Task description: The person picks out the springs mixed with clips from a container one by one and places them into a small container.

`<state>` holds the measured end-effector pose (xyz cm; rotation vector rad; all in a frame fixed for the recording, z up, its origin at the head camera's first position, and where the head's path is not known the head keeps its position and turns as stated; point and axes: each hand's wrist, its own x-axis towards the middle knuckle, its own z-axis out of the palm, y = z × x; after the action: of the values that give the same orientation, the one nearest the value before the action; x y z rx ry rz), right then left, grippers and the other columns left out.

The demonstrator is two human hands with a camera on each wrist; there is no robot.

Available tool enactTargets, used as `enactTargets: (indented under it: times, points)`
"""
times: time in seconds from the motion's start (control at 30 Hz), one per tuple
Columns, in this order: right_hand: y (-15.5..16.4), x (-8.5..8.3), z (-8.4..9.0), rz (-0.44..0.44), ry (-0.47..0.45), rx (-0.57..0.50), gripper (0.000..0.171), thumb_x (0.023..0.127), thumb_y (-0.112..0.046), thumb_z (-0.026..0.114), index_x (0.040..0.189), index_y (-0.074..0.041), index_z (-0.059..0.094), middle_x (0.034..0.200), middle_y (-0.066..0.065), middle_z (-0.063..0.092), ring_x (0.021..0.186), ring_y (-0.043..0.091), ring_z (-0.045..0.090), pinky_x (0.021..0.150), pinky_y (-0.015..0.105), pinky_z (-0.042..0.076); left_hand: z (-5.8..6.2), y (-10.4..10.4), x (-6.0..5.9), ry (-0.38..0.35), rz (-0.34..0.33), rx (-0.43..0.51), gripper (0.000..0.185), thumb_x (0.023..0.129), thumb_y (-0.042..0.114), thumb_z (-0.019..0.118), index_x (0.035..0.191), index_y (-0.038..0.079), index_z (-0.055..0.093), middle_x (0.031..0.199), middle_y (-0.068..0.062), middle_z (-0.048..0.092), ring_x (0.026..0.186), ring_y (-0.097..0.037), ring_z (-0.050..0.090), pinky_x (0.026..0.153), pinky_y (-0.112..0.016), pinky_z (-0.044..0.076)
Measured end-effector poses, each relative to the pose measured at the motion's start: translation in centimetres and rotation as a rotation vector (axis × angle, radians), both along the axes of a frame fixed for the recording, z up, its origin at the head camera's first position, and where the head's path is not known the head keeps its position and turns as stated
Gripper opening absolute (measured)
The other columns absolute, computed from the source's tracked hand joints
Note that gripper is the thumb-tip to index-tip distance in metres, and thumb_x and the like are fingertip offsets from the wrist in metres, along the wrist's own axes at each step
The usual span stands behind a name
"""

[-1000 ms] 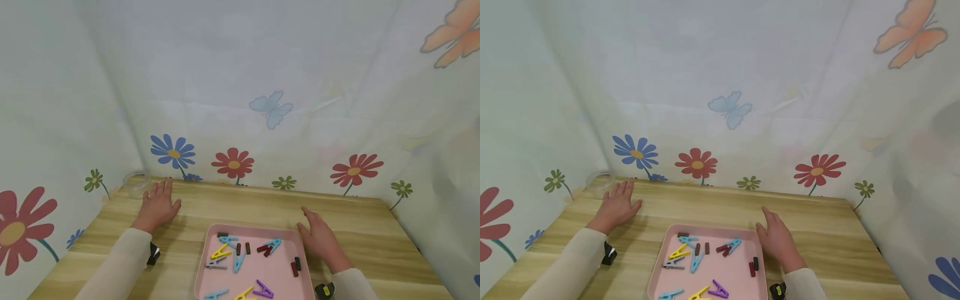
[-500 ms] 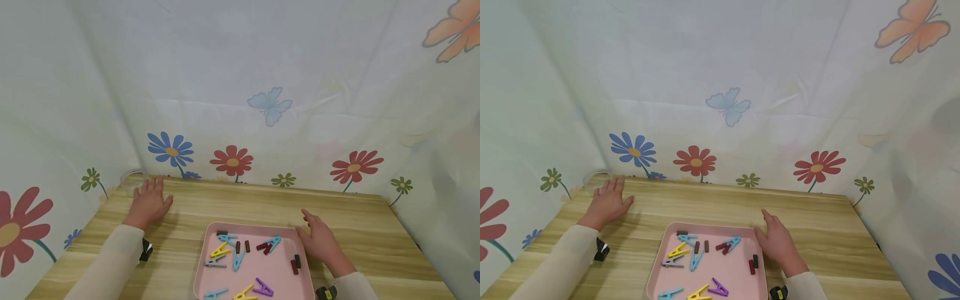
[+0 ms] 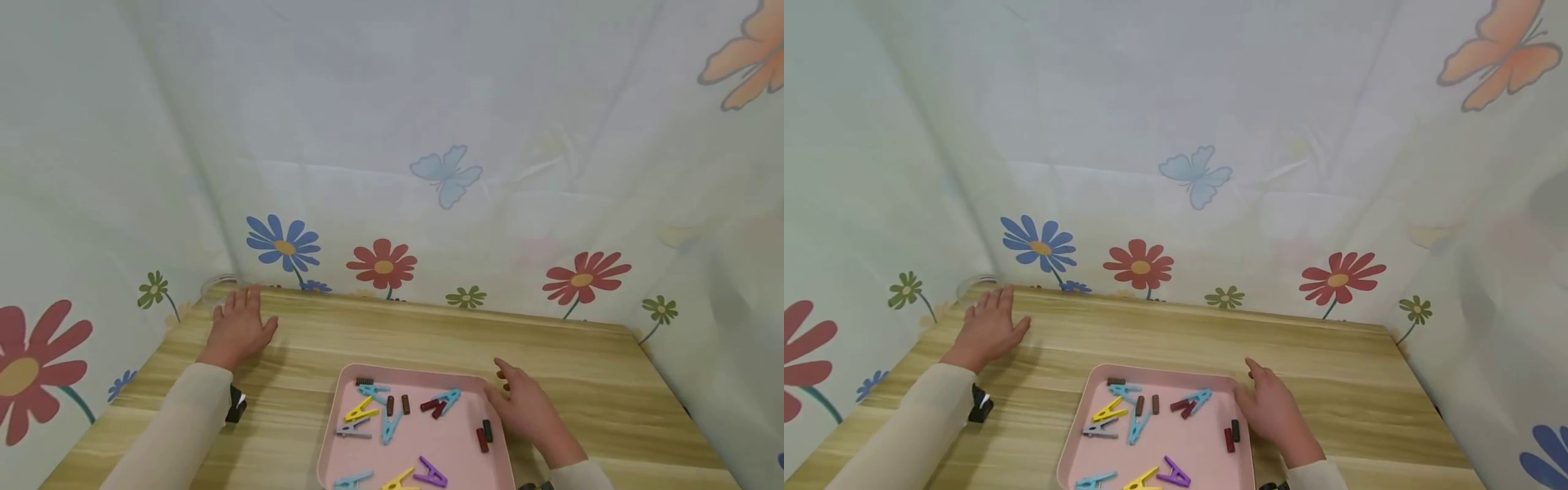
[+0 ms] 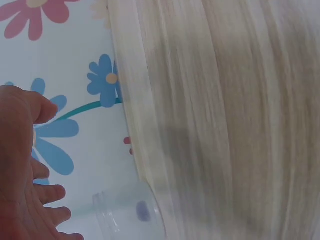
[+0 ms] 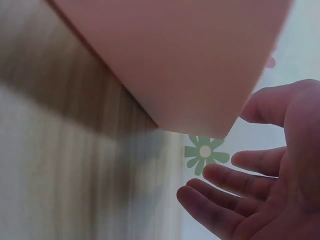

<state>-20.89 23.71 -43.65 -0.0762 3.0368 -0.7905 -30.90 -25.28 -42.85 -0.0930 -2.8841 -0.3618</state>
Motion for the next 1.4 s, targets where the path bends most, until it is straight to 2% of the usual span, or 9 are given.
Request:
enactTargets:
  times: [0.23,0.33,0.57,0.8,1.07,1.4]
  points:
    - [0.1,0.2,-0.7,-0.008,-0.01,-0.004,0.059,0.094,-0.033,0.062,0.14,0.0,0.046,0.114,0.013,0.066,0.084,0.017,0.065,0.072,0.039,0.055,-0.8,-0.8,-0.4,-0.025,0.013,0.025,0.077,0.097,0.037,0.048,0.148,-0.011,0.017,0.15,-0.037,0.02,0.138,-0.057,0.016,0.106,-0.072,0.015]
    - [0.0,0.3,-0.8,-0.003,-0.016,-0.013,0.057,0.092,-0.031,0.064,0.137,0.0,0.049,0.11,0.01,0.068,0.079,0.013,0.064,0.067,0.034,0.053,-1.2,-1.3,-0.7,-0.033,0.025,0.028,0.078,0.097,0.038,0.048,0.148,-0.011,0.014,0.15,-0.038,0.018,0.137,-0.057,0.014,0.106,-0.073,0.014]
    - [-0.1,0.6,-1.0,-0.004,0.0,-0.013,0.053,0.089,-0.029,0.068,0.131,0.0,0.054,0.101,0.007,0.07,0.073,0.011,0.065,0.064,0.032,0.052,-1.1,-1.8,-0.9,-0.037,0.032,0.043,0.08,0.096,0.038,0.048,0.149,-0.011,0.012,0.15,-0.039,0.016,0.138,-0.057,0.012,0.105,-0.073,0.014]
    - [-0.3,0.7,-1.1,-0.012,-0.038,0.007,0.052,0.087,-0.03,0.069,0.13,-0.002,0.056,0.087,0.0,0.066,0.068,0.008,0.057,0.059,0.029,0.046,-1.0,-2.5,-1.0,-0.033,0.04,0.048,0.08,0.096,0.038,0.049,0.148,-0.011,0.013,0.15,-0.039,0.016,0.137,-0.058,0.013,0.104,-0.073,0.015]
    - [-0.6,0.8,-1.2,-0.036,-0.119,0.026,0.056,0.087,-0.031,0.07,0.13,0.0,0.055,0.089,0.001,0.067,0.072,0.011,0.06,0.064,0.033,0.051,-1.6,-3.6,-1.2,-0.044,0.069,0.046,0.083,0.094,0.039,0.05,0.147,-0.013,0.013,0.149,-0.04,0.015,0.136,-0.06,0.012,0.104,-0.074,0.015]
    - [-0.6,0.8,-1.3,-0.051,-0.133,0.041,0.056,0.085,-0.032,0.072,0.129,0.0,0.056,0.09,0.001,0.068,0.073,0.012,0.058,0.065,0.035,0.051,-1.6,-4.0,-2.1,0.004,0.087,0.071,0.082,0.093,0.038,0.053,0.145,-0.014,0.016,0.145,-0.042,0.019,0.134,-0.061,0.014,0.1,-0.075,0.017]
